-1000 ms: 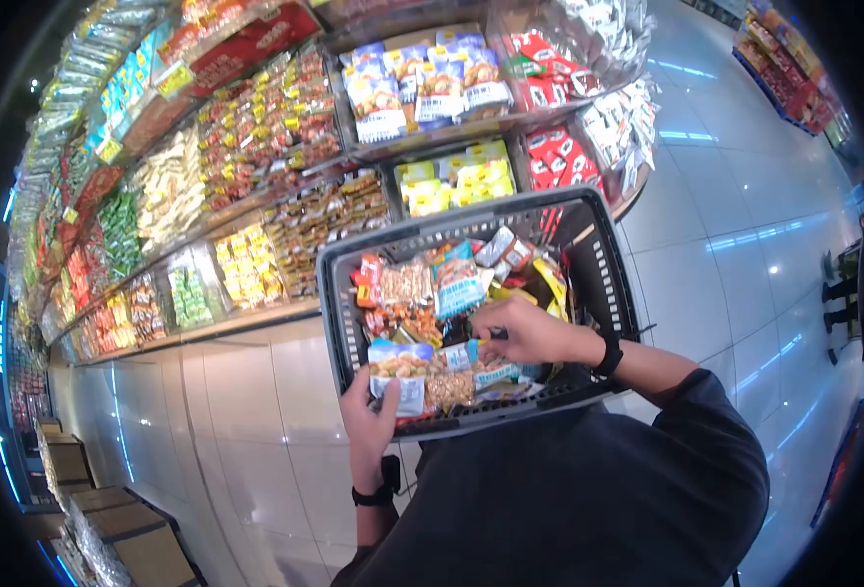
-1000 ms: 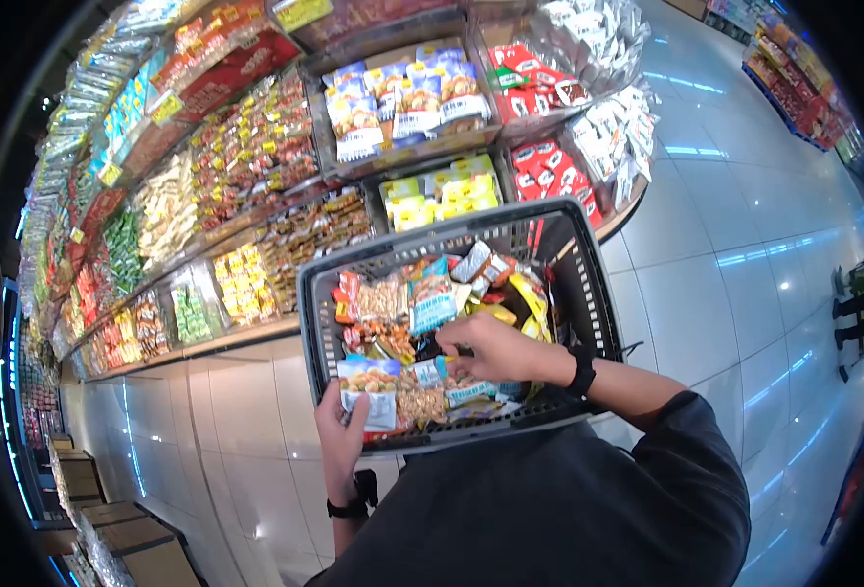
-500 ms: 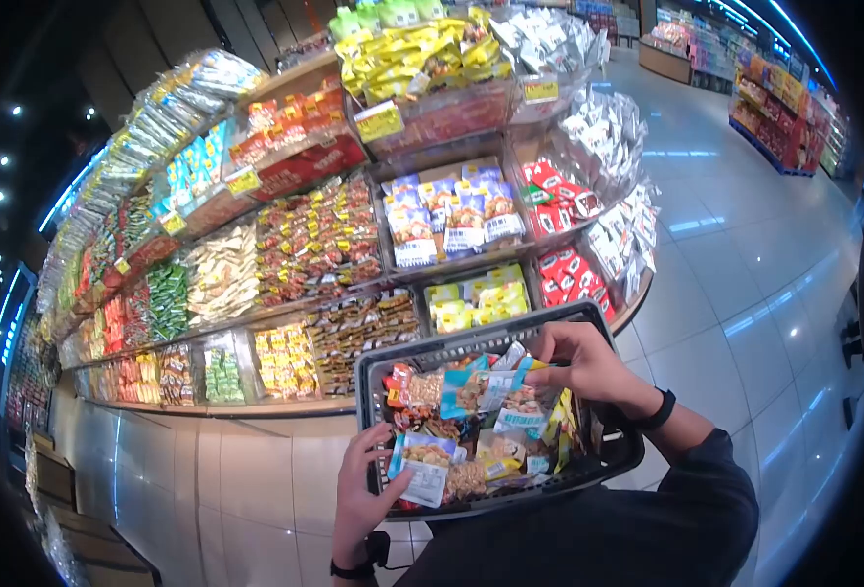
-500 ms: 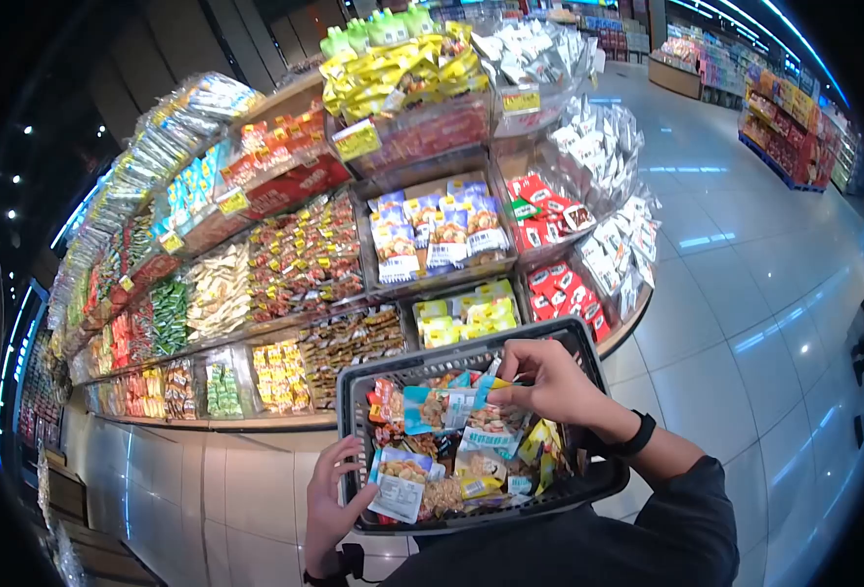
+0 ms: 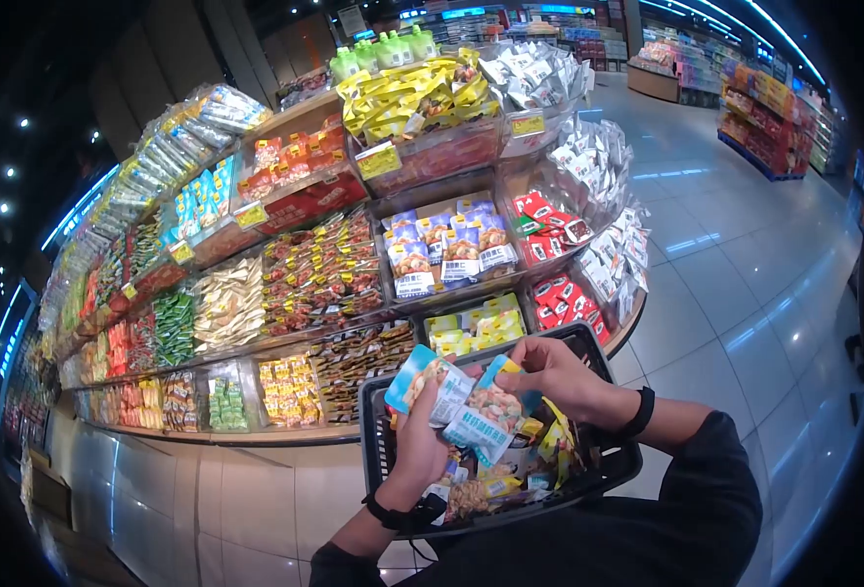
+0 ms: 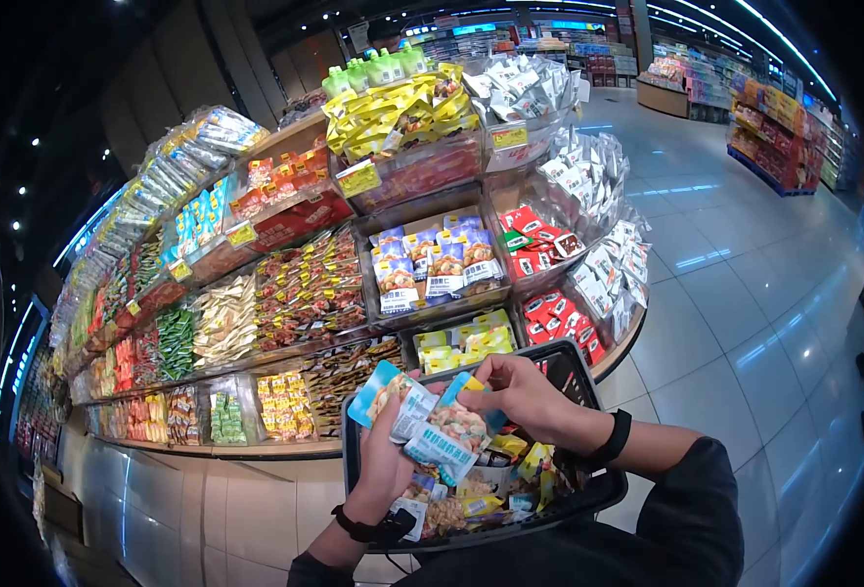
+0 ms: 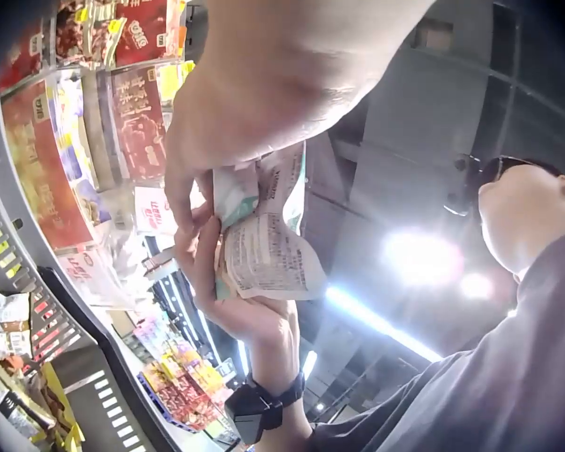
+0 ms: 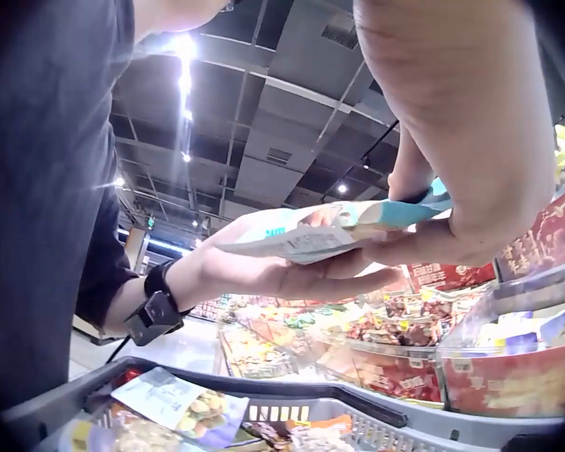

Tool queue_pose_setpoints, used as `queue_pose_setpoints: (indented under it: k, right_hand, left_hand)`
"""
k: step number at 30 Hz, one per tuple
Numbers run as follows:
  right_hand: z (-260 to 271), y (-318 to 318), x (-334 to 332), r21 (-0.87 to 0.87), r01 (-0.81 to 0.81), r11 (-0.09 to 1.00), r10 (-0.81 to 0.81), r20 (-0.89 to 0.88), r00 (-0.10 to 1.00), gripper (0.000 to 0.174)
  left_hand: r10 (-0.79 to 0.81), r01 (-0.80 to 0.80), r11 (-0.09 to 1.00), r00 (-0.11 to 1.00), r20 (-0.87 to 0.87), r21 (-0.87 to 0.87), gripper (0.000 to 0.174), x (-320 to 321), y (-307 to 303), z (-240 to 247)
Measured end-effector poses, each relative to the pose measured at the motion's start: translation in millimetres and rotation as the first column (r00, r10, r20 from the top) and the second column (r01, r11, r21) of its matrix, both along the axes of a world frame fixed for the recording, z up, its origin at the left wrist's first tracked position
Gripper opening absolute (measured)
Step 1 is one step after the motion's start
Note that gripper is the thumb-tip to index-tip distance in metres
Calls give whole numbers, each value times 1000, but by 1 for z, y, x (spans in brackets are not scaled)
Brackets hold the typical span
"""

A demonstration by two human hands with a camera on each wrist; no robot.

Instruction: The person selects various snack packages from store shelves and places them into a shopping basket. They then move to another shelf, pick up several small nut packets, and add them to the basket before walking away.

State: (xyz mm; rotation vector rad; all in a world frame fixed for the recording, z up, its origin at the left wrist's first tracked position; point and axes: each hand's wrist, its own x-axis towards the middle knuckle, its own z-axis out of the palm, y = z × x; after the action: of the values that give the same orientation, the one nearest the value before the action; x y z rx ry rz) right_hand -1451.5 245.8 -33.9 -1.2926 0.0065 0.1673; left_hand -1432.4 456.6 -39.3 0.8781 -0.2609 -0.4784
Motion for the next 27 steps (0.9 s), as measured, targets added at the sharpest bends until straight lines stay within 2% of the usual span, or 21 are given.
queue_pose_setpoints:
  k: [4, 6, 7, 8, 10, 11, 12, 14, 15, 16, 18, 19, 21, 22, 23, 24, 26, 27]
  right_hand:
    - [-8, -20, 7, -58, 37, 998, -32, 90, 995, 17]
    - [-14, -21, 8, -160, -36, 987, 53, 108, 993, 18]
    - [-28, -23, 14, -180, -64, 981, 92, 147, 985, 19]
    - [-36, -22, 18, -175, -57, 983, 83, 141, 987, 19]
    - [-49, -12, 18, -285, -48, 957, 117, 231, 966, 22]
    - [-49, -8, 16, -352, -40, 935, 124, 218, 968, 22]
    - [-41, -2, 11, -404, 5, 915, 112, 264, 958, 21]
    - [-64, 2, 19, -420, 46, 906, 104, 327, 939, 21]
    - [-71, 3, 20, -386, 36, 922, 95, 314, 945, 23]
    - [-78, 4, 22, -385, 32, 923, 94, 304, 948, 23]
    - [-87, 6, 25, -416, 126, 900, 53, 393, 918, 26]
    - [-88, 6, 25, -460, 218, 861, 21, 460, 888, 29]
    - [-93, 4, 25, -433, 221, 874, -7, 443, 896, 30]
    - [-94, 3, 24, -409, 221, 885, -29, 426, 904, 30]
    - [-90, 0, 22, -430, 140, 892, 14, 335, 942, 33]
    - [-91, -1, 23, -432, 143, 890, 15, 343, 939, 33]
    - [-94, 0, 22, -264, -21, 964, 56, 123, 991, 35]
    - [-99, 2, 24, -273, 32, 962, 21, 190, 982, 36]
  left_hand:
    - [72, -71, 991, 997, -9, 117, 38, 18, 2, -35]
    - [34, 2, 973, 988, -150, 232, 38, 25, 0, -62]
    - [-32, 91, 970, 967, -252, 225, 40, 19, -5, -53]
    - [-39, 100, 968, 965, -258, 229, 40, 19, -6, -57]
    - [-277, 321, 945, 887, -371, 61, 44, 18, -8, -74]
    - [-359, 389, 921, 852, -382, 1, 43, 20, -9, -83]
    - [-373, 406, 914, 844, -386, 4, 43, 20, -11, -88]
    - [-330, 418, 905, 808, -488, 80, 42, 13, -11, -85]
    - [-396, 486, 869, 795, -460, 91, 38, 11, -10, -78]
    - [-395, 487, 869, 790, -469, 88, 38, 11, -9, -85]
    - [-392, 482, 856, 841, -373, 188, 38, 13, -6, -104]
    - [-391, 483, 855, 840, -377, 189, 38, 15, -4, -111]
    - [-428, 486, 873, 723, -542, -41, 38, 22, -1, -118]
    - [-429, 487, 873, 725, -538, -39, 38, 23, -1, -116]
    - [-385, 440, 897, 743, -548, -33, 37, 23, -2, -110]
    - [-338, 391, 920, 757, -559, -27, 37, 23, -3, -106]
    - [-332, 386, 922, 792, -513, 0, 35, 22, -6, -106]
    - [-265, 351, 932, 835, -483, 95, 35, 19, -8, -106]
